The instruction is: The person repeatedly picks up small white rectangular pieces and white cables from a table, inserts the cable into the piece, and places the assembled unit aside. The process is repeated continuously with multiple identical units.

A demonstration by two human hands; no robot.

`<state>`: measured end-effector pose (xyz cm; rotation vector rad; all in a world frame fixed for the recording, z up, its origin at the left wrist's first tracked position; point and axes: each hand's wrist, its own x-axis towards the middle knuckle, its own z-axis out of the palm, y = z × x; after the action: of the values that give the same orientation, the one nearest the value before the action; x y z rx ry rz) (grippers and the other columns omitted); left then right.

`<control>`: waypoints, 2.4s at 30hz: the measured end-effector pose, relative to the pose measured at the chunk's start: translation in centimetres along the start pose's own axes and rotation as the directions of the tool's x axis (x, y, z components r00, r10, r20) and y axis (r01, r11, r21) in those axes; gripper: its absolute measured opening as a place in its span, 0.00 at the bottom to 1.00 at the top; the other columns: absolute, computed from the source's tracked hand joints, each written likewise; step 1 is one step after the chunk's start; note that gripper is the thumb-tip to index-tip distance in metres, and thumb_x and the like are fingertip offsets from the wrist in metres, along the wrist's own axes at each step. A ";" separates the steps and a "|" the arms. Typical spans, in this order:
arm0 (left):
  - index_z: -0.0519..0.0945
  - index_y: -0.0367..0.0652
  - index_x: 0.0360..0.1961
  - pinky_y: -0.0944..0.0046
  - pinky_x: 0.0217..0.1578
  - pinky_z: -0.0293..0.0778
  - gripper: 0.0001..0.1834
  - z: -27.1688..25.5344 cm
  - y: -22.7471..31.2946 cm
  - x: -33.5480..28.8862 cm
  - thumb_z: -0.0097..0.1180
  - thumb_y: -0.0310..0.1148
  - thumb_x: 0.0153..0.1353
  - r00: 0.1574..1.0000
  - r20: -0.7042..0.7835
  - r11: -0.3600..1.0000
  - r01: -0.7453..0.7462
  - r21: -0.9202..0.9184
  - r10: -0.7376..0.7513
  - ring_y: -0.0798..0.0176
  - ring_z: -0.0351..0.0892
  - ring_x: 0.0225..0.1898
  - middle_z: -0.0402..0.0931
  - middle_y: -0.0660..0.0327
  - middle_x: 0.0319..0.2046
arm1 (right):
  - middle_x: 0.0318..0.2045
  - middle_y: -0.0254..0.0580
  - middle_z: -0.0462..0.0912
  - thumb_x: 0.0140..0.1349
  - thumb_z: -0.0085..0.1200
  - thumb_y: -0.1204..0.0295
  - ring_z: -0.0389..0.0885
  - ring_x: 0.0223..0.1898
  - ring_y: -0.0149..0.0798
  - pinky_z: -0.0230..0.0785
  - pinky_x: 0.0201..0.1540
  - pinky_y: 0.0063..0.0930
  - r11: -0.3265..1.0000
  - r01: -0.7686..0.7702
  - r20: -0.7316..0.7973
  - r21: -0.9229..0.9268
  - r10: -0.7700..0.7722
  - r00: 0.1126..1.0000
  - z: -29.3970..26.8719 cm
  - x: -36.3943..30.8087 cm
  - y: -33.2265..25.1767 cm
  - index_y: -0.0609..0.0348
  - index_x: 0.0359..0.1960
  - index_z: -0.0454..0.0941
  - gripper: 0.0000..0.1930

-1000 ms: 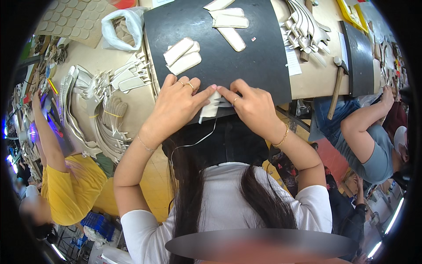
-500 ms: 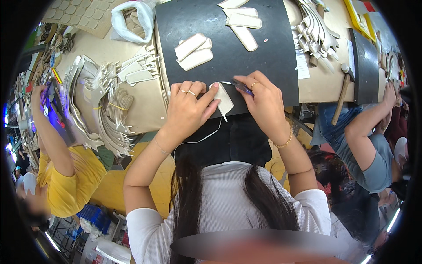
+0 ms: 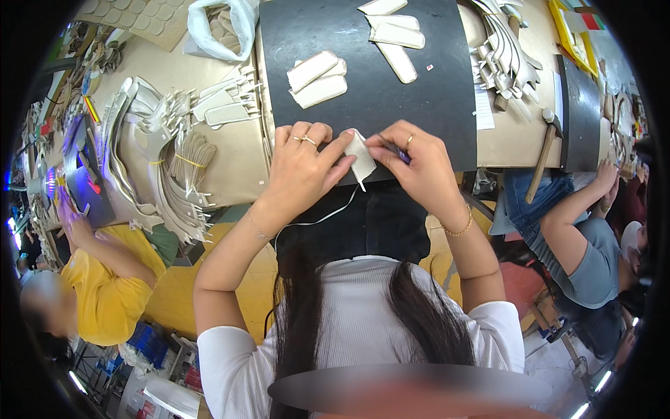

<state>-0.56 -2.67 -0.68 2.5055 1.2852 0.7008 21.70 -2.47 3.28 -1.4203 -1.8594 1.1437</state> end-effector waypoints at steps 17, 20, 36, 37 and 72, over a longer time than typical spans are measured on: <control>0.85 0.50 0.48 0.55 0.44 0.62 0.20 -0.4 -0.1 0.3 0.70 0.42 0.55 0.999 0.046 1.000 0.019 0.013 -0.019 0.58 0.71 0.43 0.73 0.64 0.38 | 0.34 0.41 0.76 0.54 0.64 0.81 0.83 0.29 0.43 0.77 0.31 0.35 0.912 0.035 -0.150 -0.409 -0.105 0.983 4.0 -3.8 0.7 0.56 0.58 0.82 0.26; 0.85 0.52 0.49 0.55 0.45 0.63 0.21 -0.7 -0.1 0.4 0.73 0.40 0.52 0.998 0.065 1.000 0.025 0.001 -0.025 0.58 0.72 0.43 0.72 0.64 0.38 | 0.40 0.46 0.81 0.54 0.69 0.79 0.85 0.38 0.48 0.78 0.41 0.37 0.983 -0.033 -0.199 -0.182 -0.004 0.980 3.7 -2.9 0.3 0.57 0.61 0.80 0.29; 0.85 0.46 0.50 0.53 0.48 0.63 0.21 -0.4 0.7 0.1 0.72 0.38 0.55 0.998 -0.022 0.995 0.064 0.079 -0.062 0.56 0.74 0.45 0.75 0.61 0.38 | 0.37 0.44 0.84 0.58 0.63 0.81 0.86 0.38 0.47 0.78 0.42 0.34 0.985 -0.020 -0.061 -0.170 0.009 0.998 0.2 -2.0 0.5 0.59 0.43 0.86 0.12; 0.85 0.46 0.48 0.51 0.47 0.63 0.20 -0.3 0.7 0.1 0.71 0.41 0.56 0.997 -0.009 0.993 0.078 0.087 -0.077 0.57 0.73 0.44 0.74 0.62 0.38 | 0.37 0.43 0.84 0.57 0.64 0.81 0.86 0.37 0.47 0.78 0.41 0.34 0.987 -0.039 -0.065 -0.153 0.029 0.997 0.2 -2.4 0.6 0.59 0.43 0.86 0.11; 0.85 0.49 0.47 0.52 0.49 0.64 0.20 -0.2 0.9 0.2 0.71 0.42 0.55 0.996 0.021 0.986 0.088 0.139 -0.091 0.59 0.73 0.47 0.74 0.64 0.40 | 0.29 0.40 0.76 0.50 0.64 0.84 0.80 0.27 0.43 0.75 0.32 0.35 0.923 0.160 -0.060 -0.349 -0.193 0.979 2.1 -0.9 1.5 0.54 0.49 0.87 0.22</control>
<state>0.06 -3.05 -0.12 2.5356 1.4733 0.5736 21.00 -3.80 0.98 -1.4208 -2.1442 0.6762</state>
